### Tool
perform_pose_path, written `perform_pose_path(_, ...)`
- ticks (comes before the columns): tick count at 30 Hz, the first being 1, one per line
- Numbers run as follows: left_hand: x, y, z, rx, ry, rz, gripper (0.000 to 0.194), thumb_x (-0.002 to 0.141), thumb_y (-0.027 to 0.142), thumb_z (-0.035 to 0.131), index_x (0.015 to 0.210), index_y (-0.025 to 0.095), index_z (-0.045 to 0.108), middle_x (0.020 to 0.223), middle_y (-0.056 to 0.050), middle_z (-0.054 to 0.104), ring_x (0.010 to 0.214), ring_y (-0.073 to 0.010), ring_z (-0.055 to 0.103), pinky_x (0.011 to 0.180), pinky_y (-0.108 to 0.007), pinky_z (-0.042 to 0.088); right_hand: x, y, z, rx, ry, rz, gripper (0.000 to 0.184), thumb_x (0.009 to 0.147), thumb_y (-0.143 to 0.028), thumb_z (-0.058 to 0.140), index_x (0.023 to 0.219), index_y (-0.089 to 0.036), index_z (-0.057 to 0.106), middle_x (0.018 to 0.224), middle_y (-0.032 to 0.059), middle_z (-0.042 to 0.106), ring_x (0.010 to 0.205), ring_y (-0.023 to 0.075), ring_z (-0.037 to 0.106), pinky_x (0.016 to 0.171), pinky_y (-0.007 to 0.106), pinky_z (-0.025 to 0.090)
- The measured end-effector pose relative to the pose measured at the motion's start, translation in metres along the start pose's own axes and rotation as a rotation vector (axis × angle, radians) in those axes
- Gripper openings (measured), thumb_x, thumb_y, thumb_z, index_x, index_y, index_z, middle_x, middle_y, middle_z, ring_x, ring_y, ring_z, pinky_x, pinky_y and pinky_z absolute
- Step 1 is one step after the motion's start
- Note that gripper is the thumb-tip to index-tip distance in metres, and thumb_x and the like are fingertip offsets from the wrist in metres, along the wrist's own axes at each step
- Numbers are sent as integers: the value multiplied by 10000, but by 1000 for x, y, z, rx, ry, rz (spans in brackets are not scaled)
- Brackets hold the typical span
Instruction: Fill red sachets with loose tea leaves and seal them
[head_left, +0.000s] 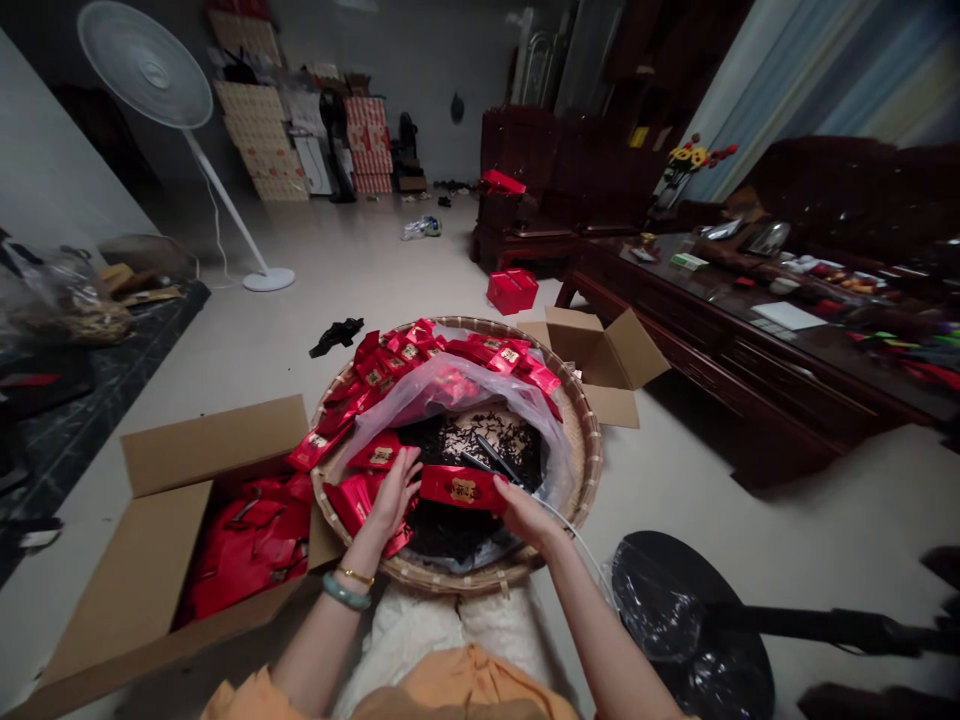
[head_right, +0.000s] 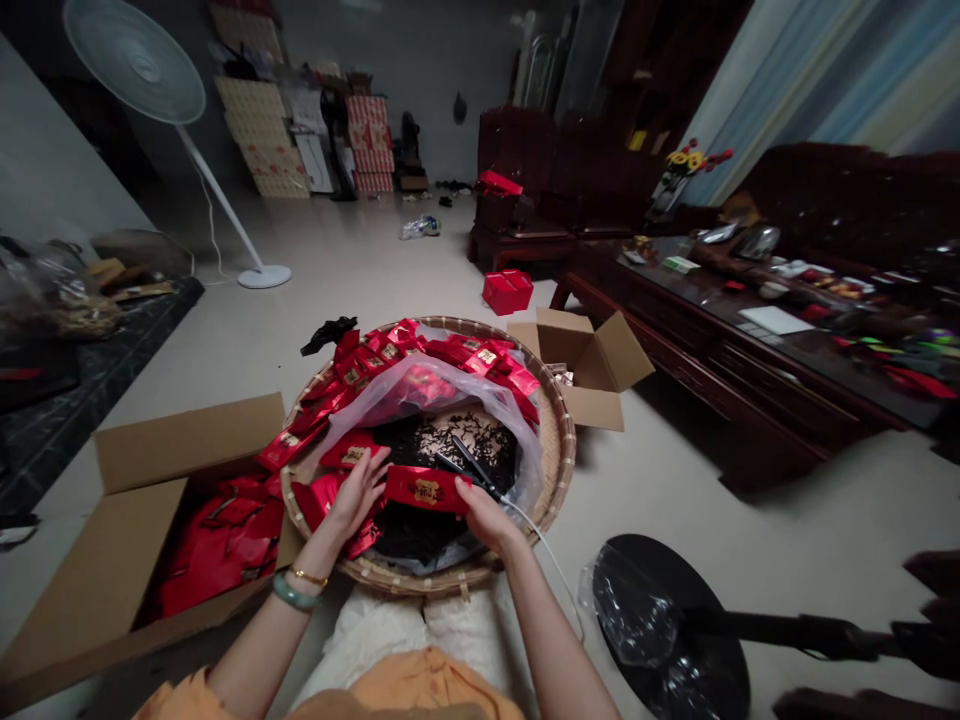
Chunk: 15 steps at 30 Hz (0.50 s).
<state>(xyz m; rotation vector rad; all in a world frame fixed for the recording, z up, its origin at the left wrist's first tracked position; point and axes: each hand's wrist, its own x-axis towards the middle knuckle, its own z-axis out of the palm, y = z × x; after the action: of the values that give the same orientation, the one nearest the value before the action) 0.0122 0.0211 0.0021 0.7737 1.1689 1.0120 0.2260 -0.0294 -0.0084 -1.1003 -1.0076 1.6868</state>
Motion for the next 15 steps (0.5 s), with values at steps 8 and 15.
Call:
perform_pose_path(8, -17, 17, 3, 214, -239, 8, 505, 770, 519, 531, 1063, 124, 647, 1036, -138, 687, 993, -262, 620, 877, -387, 452, 8, -6, 14, 95, -163, 43, 530, 792, -636, 471, 878, -158, 683, 823, 81, 719, 902, 232, 644, 848, 399, 465)
perform_pose_path(15, -23, 12, 4, 859, -179, 502, 403, 833, 476, 469, 1007, 179, 678, 1072, -88, 675, 1032, -260, 580, 932, -442, 414, 9, -1, 16, 191, -203, 142, 574, 746, -645, 530, 965, -133, 669, 942, 97, 712, 1060, 244, 588, 1009, 423, 332)
